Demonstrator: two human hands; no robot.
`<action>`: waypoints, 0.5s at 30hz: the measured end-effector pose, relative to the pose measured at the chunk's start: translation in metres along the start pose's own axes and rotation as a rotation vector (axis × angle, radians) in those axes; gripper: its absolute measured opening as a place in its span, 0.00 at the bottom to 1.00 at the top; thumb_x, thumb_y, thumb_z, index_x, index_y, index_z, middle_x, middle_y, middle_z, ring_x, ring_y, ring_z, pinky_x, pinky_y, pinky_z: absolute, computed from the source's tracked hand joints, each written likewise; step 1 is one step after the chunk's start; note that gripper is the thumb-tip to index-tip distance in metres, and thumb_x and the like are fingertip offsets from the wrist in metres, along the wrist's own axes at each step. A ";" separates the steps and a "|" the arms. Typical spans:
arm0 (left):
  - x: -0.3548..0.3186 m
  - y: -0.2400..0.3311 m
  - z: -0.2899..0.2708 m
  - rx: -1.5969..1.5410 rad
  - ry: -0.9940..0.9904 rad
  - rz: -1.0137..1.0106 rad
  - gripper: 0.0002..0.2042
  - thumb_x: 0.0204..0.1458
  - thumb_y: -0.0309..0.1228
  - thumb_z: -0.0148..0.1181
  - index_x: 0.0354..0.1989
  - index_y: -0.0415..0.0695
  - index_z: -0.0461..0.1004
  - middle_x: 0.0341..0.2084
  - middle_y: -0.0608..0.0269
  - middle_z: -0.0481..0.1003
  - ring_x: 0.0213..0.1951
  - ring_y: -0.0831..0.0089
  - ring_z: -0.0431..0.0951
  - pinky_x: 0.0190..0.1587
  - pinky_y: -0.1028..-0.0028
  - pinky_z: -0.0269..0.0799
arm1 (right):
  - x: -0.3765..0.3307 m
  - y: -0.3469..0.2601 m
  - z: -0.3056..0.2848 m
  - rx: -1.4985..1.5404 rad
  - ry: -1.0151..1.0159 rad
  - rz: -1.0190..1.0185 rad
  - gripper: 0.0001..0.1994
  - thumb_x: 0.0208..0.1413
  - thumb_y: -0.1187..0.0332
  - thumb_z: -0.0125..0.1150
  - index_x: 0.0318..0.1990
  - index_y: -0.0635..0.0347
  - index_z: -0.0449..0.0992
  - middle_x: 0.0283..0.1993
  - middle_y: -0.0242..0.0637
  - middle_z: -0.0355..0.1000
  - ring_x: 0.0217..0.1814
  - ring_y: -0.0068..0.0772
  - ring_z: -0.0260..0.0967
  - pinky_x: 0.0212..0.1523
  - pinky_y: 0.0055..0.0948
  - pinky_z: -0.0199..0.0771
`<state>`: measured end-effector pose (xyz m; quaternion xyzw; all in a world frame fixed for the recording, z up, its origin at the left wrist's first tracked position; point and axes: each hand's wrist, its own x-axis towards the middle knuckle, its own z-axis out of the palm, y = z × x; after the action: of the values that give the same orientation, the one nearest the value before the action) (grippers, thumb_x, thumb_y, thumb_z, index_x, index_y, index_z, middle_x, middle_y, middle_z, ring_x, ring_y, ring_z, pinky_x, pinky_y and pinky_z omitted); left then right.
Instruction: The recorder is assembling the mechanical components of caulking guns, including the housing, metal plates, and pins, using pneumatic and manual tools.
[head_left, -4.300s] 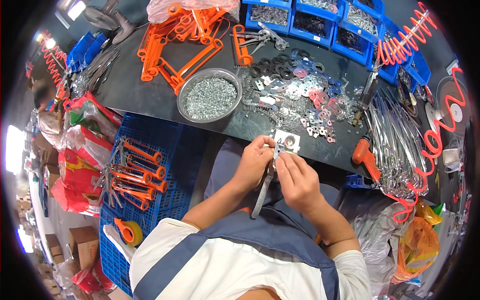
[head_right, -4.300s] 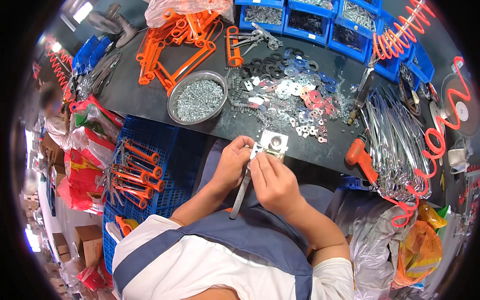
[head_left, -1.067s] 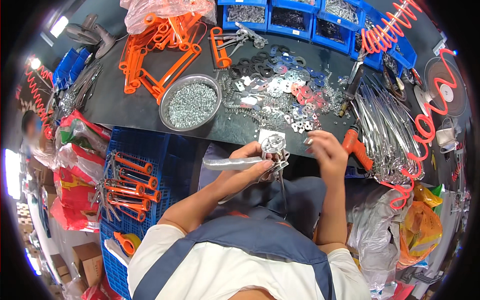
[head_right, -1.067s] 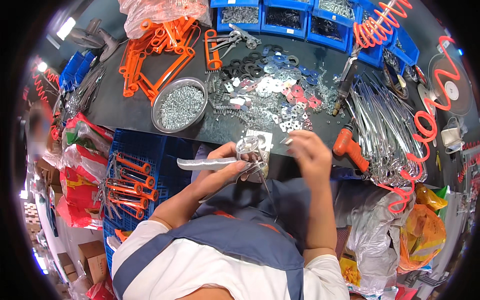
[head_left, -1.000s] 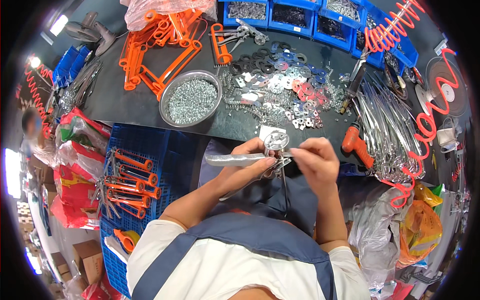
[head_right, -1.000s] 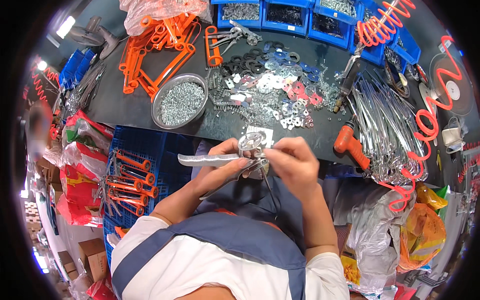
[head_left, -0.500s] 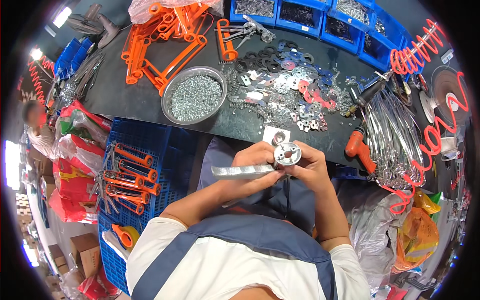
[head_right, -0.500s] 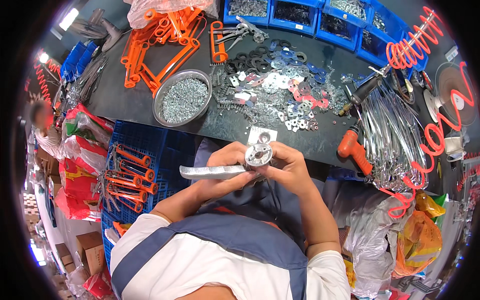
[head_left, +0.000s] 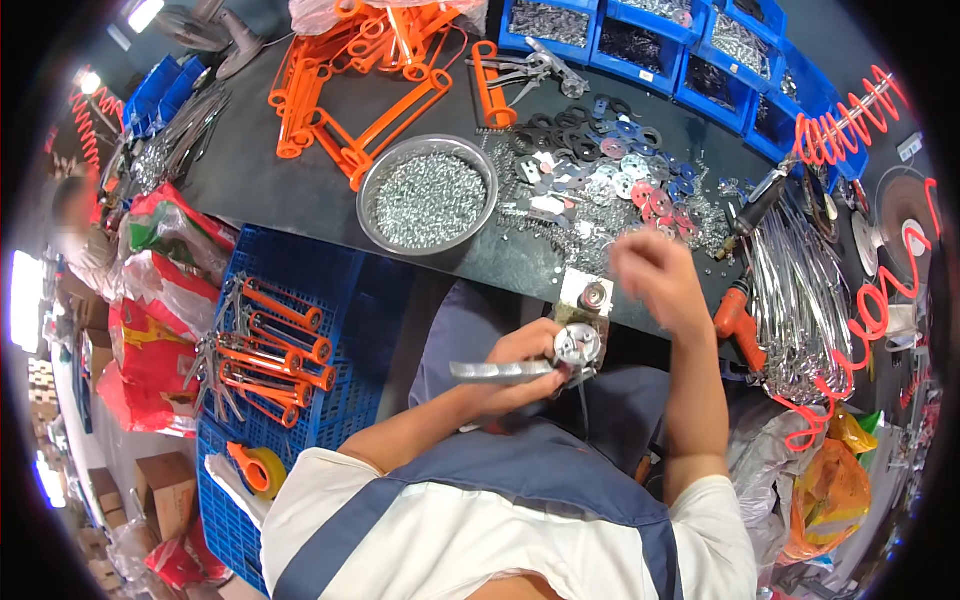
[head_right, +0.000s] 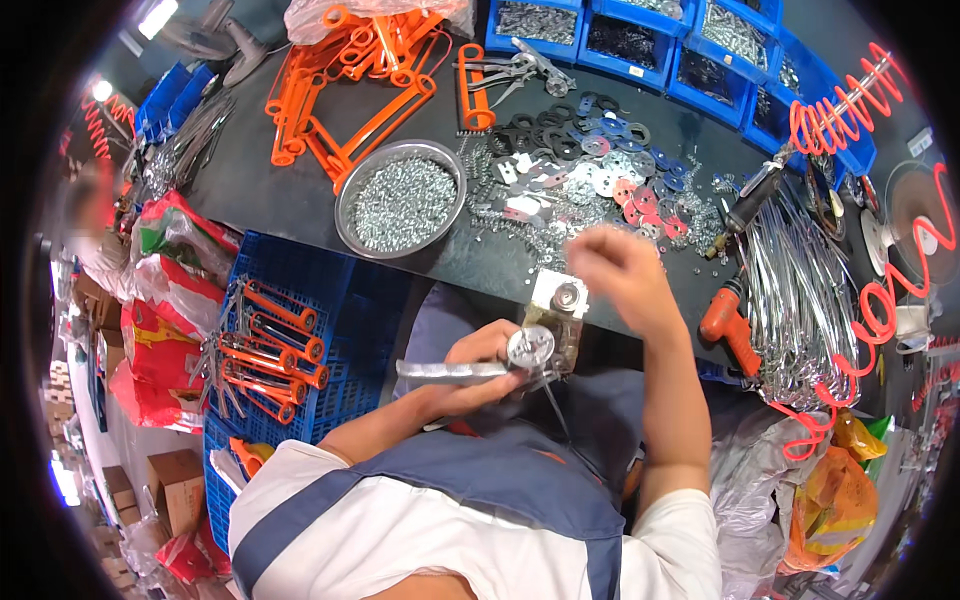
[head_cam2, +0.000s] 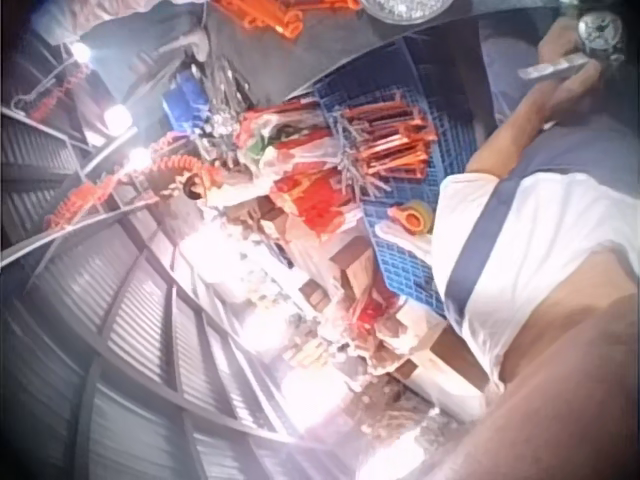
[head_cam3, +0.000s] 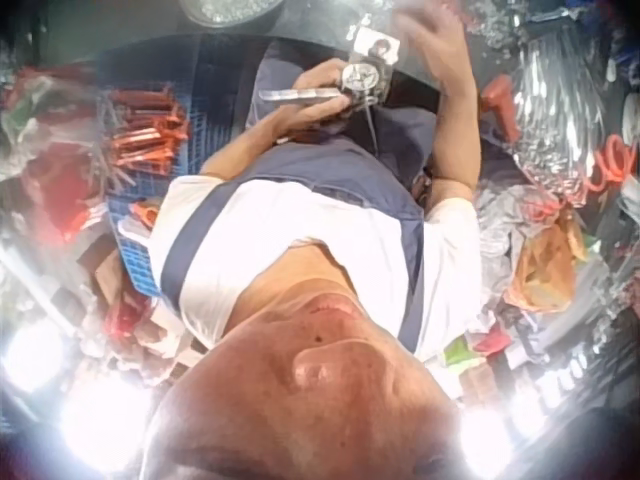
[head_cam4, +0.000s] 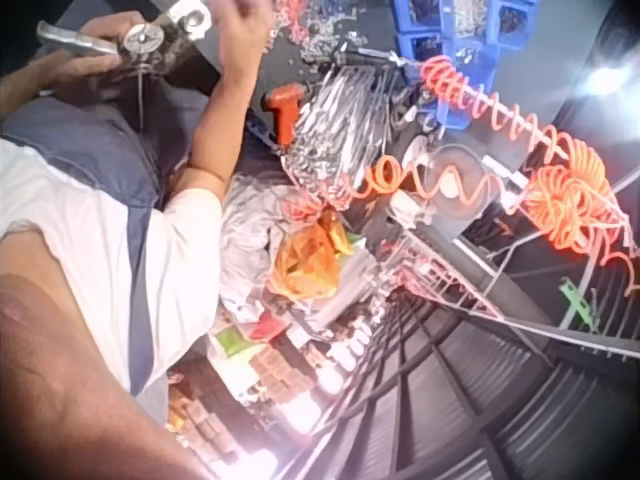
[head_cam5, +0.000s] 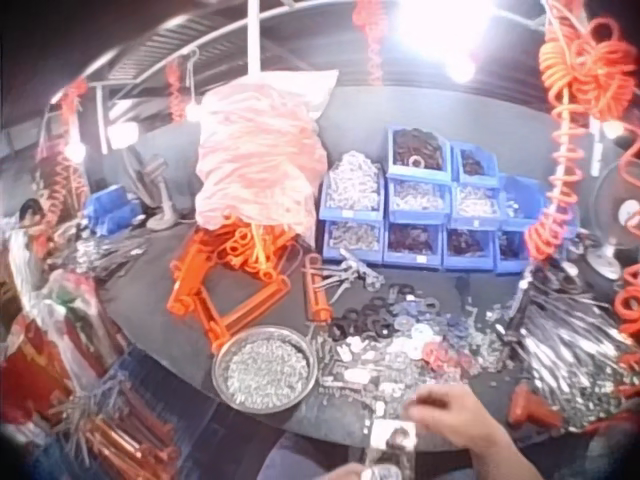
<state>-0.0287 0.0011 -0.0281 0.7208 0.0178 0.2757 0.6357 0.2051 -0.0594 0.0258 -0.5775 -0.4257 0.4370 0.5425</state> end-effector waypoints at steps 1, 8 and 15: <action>-0.002 0.007 0.004 -0.200 0.031 -0.187 0.06 0.51 0.28 0.56 0.32 0.39 0.70 0.35 0.61 0.67 0.33 0.78 0.68 0.33 0.77 0.65 | 0.025 -0.004 0.010 -0.261 0.082 -0.068 0.08 0.48 0.71 0.61 0.35 0.67 0.76 0.30 0.31 0.73 0.27 0.19 0.66 0.27 0.21 0.66; -0.014 0.001 0.020 -0.318 0.160 -0.392 0.09 0.55 0.31 0.54 0.34 0.37 0.70 0.35 0.65 0.66 0.29 0.85 0.66 0.27 0.82 0.62 | 0.099 0.068 0.057 -1.360 0.142 -0.301 0.06 0.40 0.74 0.60 0.27 0.67 0.75 0.39 0.52 0.68 0.36 0.52 0.72 0.38 0.44 0.73; -0.004 0.008 0.031 -0.209 0.156 -0.325 0.08 0.54 0.30 0.54 0.35 0.37 0.71 0.31 0.66 0.68 0.29 0.83 0.67 0.29 0.80 0.63 | 0.101 0.066 0.051 -1.288 0.076 -0.357 0.08 0.39 0.71 0.63 0.26 0.67 0.74 0.37 0.49 0.69 0.38 0.52 0.72 0.38 0.44 0.73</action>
<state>-0.0216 -0.0300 -0.0230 0.6150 0.1543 0.2249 0.7398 0.1826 0.0475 -0.0461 -0.7218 -0.6711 -0.0215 0.1679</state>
